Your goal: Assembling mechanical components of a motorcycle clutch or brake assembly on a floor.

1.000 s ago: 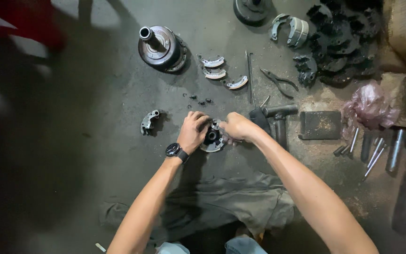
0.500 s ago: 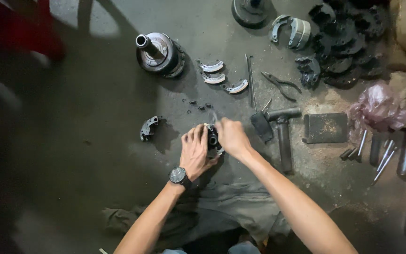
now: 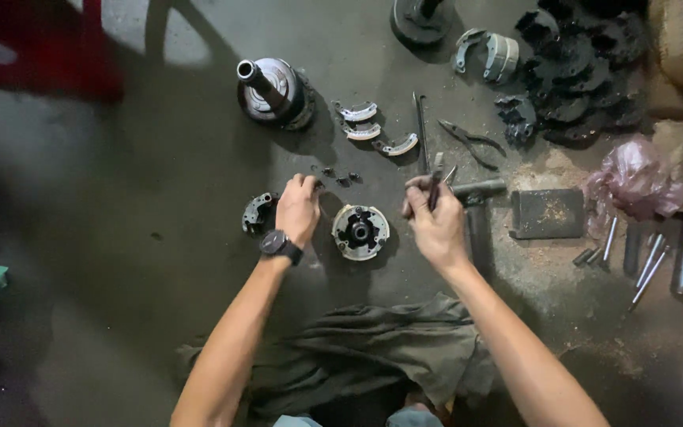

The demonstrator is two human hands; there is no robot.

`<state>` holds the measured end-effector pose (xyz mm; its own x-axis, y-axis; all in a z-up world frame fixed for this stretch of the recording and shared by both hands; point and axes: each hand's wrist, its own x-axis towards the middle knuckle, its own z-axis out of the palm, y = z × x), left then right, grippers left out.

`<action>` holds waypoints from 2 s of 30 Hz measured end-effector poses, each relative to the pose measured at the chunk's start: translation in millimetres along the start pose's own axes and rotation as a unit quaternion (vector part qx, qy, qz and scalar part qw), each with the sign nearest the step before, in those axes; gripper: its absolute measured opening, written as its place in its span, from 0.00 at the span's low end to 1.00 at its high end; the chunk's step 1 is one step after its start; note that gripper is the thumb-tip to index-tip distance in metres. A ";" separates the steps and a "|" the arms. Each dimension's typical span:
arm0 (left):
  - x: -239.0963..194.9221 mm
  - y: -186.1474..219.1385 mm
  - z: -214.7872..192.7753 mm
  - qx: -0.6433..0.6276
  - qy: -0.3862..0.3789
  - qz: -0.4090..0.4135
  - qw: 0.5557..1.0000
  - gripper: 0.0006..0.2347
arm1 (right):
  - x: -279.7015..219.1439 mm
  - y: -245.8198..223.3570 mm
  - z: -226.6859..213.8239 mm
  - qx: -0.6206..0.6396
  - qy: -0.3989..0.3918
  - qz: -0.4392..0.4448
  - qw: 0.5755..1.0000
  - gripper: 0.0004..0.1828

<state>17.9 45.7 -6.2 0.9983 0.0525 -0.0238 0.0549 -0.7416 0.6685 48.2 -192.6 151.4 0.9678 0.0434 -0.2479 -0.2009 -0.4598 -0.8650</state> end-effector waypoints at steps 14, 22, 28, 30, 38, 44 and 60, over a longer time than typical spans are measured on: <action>4.9 16.5 -2.2 -0.059 0.004 0.030 0.998 0.09 | -32.6 51.1 41.2 -0.050 -0.056 0.046 0.996 0.13; -23.9 54.2 -2.3 -0.475 0.044 -0.202 0.855 0.09 | -36.4 53.0 56.1 -0.059 -0.090 -0.005 0.994 0.21; -29.6 68.0 -10.0 -0.460 0.059 -0.157 0.872 0.06 | -37.9 43.3 58.3 -0.103 -0.122 0.028 0.987 0.25; -29.9 81.5 -24.2 -0.381 0.099 -0.093 0.914 0.04 | -39.9 33.4 55.4 -0.098 -0.121 -0.002 0.988 0.24; -31.8 93.9 -33.9 -0.298 0.122 0.013 0.946 0.06 | -44.0 26.7 53.7 -0.201 -0.087 -0.050 0.974 0.22; -35.9 104.4 -34.7 -0.324 0.141 0.006 0.935 0.05 | -45.2 30.3 53.7 -0.168 -0.067 -0.029 0.983 0.22; -44.9 98.3 -17.1 -0.293 0.097 0.016 0.951 0.05 | -61.5 68.8 60.0 -0.137 -0.071 0.033 0.987 0.24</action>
<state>-21.8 -18.1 73.3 0.9741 0.2013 0.1032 -0.0511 -0.2483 0.9673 -34.3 -173.7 80.9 0.9188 0.1199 -0.3760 -0.1965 -0.6873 -0.6993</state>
